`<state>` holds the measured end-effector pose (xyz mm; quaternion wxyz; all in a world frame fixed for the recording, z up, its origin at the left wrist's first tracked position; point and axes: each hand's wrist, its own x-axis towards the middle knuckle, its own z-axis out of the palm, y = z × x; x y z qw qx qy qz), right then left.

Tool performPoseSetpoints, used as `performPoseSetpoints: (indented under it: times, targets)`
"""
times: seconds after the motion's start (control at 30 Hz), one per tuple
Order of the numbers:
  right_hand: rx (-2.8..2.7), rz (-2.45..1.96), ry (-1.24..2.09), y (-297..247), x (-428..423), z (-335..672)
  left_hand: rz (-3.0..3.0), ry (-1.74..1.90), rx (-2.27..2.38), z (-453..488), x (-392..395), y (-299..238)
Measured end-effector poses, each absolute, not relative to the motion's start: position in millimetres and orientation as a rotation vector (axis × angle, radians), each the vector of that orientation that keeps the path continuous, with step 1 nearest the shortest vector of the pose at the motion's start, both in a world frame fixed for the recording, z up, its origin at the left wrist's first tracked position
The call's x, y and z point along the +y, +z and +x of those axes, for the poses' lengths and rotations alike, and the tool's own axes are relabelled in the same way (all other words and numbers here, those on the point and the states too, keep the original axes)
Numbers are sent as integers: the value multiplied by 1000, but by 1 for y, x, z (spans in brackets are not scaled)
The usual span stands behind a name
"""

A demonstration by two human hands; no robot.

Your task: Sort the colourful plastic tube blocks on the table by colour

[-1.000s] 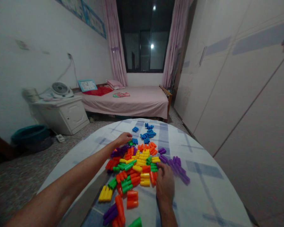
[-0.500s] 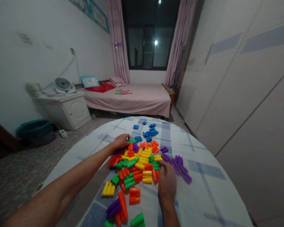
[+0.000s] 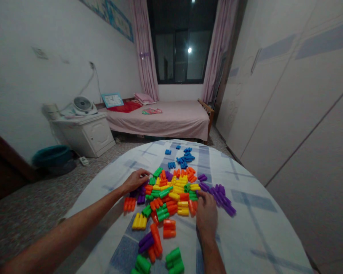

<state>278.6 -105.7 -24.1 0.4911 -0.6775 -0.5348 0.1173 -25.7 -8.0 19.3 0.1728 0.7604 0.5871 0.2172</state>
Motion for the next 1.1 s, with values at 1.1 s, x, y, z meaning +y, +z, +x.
performPoseSetpoints:
  times: [1.1]
  targets:
    - [-1296,-1614,261,-25,-104,280,2228,444,1609,16,-3,34]
